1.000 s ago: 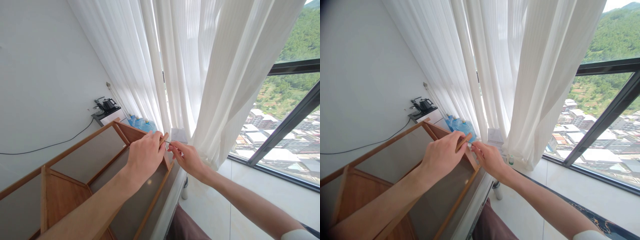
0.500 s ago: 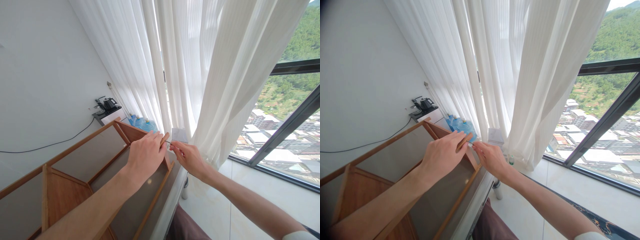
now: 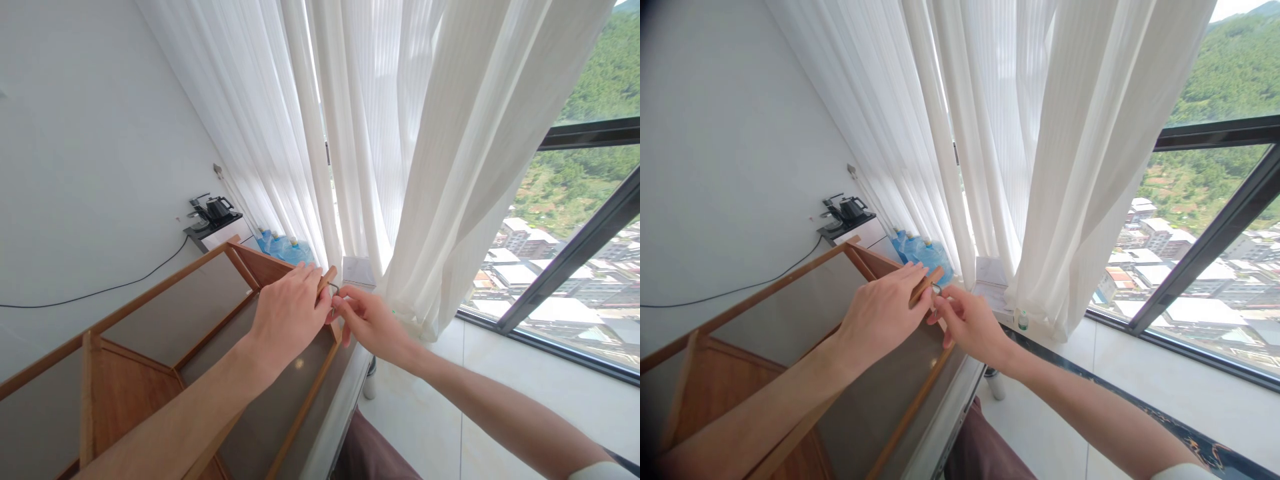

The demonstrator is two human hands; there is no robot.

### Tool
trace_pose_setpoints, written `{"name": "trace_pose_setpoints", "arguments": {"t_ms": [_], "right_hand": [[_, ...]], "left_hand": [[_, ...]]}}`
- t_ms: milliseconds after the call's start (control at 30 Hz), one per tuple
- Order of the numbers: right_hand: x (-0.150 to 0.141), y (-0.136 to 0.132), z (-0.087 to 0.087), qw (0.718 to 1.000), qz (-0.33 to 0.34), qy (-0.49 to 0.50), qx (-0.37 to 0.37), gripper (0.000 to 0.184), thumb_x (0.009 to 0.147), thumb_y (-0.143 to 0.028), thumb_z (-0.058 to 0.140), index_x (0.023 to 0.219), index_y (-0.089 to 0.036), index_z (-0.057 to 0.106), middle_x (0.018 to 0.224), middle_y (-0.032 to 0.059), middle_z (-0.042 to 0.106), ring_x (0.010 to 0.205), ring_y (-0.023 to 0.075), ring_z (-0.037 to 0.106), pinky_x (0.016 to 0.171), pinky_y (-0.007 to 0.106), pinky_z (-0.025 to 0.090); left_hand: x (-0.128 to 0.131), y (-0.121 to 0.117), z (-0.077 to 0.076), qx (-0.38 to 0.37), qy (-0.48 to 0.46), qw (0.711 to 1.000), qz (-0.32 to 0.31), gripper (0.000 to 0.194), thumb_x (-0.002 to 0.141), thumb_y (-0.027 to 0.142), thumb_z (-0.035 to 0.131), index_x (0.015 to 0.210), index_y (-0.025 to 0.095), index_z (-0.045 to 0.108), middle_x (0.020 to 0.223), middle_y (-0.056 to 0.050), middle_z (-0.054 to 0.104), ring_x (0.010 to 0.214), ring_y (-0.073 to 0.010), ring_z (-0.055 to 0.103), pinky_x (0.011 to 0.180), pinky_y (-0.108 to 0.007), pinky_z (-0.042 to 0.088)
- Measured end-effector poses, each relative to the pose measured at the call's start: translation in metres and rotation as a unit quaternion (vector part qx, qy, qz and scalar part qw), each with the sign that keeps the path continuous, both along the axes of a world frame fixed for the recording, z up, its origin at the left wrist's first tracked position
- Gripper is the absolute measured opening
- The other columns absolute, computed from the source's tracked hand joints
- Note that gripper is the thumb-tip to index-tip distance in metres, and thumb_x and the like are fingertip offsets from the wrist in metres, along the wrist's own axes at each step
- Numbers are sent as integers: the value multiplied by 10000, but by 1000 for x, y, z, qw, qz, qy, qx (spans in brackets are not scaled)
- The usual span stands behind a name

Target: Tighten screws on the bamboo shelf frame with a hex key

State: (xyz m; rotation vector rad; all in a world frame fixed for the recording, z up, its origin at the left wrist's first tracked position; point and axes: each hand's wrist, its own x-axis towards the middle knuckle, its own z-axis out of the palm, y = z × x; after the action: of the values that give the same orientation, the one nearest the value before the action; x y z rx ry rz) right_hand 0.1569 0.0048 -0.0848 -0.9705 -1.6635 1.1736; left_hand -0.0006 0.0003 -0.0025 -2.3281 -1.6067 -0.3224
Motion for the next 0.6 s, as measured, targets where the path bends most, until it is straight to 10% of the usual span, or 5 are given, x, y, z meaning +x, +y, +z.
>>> {"name": "trace_pose_setpoints", "arguments": {"t_ms": [600], "right_hand": [[-8,-5,-11,995,-2,102,-13,338,993,-556,501,990,-220,537,918,31,739,532,122,674,519,256,477]], "left_hand": [[2,-5,8,-12,-6,1000,-14,158,982,258,495,1079,319,603,959,41,721,857,-198,714,572,-265,413]]}}
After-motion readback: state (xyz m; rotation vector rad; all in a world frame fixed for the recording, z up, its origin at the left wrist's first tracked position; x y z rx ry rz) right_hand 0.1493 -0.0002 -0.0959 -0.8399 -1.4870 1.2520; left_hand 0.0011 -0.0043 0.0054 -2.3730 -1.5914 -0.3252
